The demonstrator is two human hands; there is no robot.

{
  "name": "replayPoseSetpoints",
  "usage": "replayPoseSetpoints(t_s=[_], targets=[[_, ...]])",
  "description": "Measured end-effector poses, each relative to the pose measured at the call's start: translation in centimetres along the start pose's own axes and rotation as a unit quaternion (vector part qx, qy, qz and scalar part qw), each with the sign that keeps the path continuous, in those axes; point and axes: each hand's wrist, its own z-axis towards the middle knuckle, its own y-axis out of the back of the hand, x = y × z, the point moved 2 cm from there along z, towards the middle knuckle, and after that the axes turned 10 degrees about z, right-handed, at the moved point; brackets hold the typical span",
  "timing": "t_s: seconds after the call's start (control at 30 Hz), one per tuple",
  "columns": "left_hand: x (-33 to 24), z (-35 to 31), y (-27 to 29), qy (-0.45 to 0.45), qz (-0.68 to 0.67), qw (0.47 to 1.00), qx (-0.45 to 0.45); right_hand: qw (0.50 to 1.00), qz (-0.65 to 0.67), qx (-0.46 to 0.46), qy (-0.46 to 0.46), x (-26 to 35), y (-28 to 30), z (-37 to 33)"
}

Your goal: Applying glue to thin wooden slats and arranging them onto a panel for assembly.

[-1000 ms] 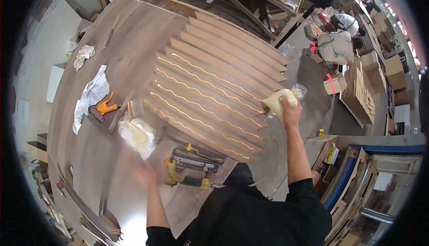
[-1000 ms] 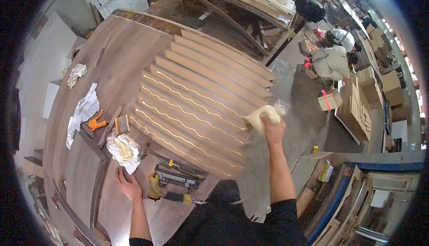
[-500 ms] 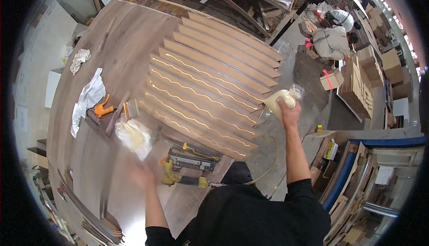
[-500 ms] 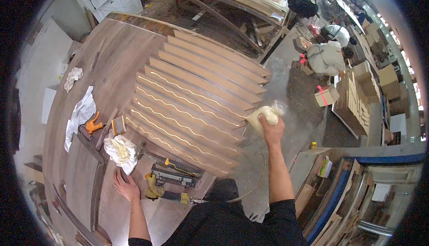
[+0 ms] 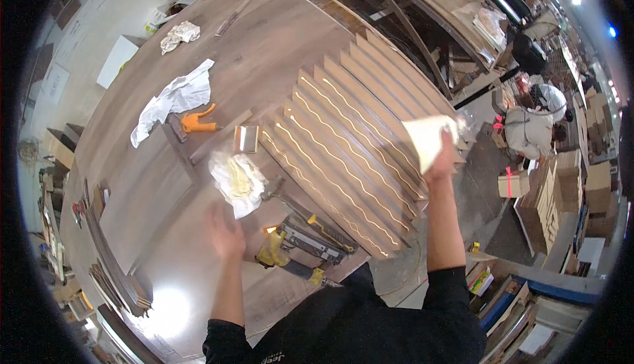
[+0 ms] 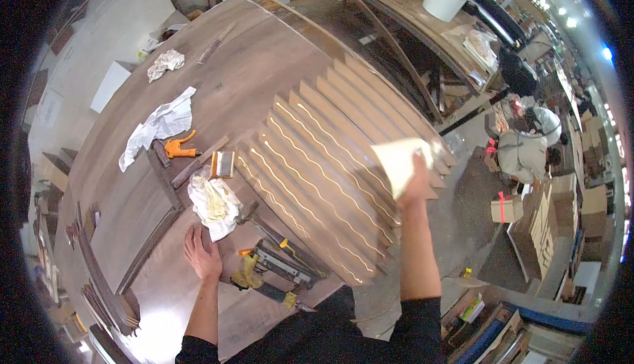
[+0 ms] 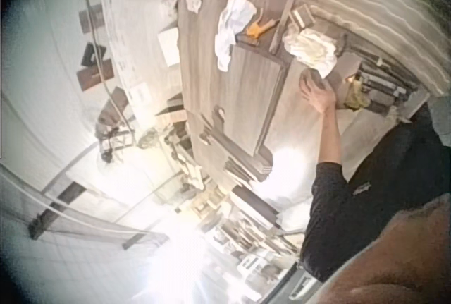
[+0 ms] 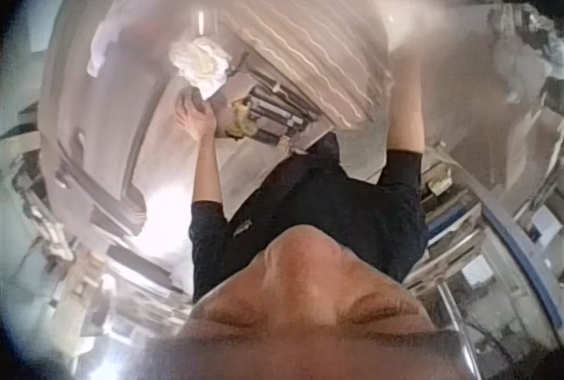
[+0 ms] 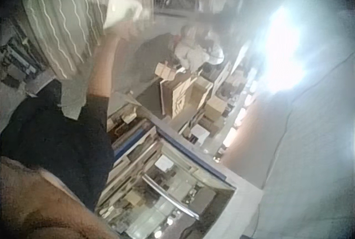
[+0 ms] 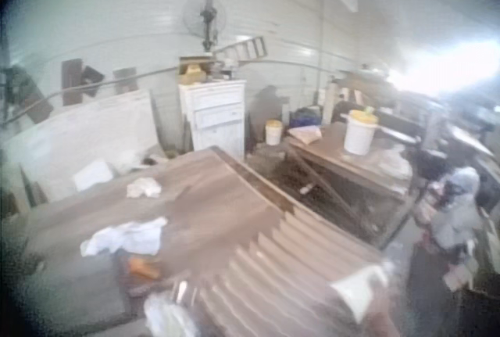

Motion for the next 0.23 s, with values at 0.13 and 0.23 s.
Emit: replayPoseSetpoints(t_s=[0.13, 0.23], targets=[[0.7, 0.1, -0.9, 0.029, 0.006, 0.999, 0.015, 0.99, -0.139, 0.003, 0.035, -5.3, -10.3, 4.5], [0.6, 0.2, -0.9, 0.011, -0.001, 1.0, -0.029, 0.938, -0.337, 0.053, 0.067, -7.2, -16.8, 5.8]])
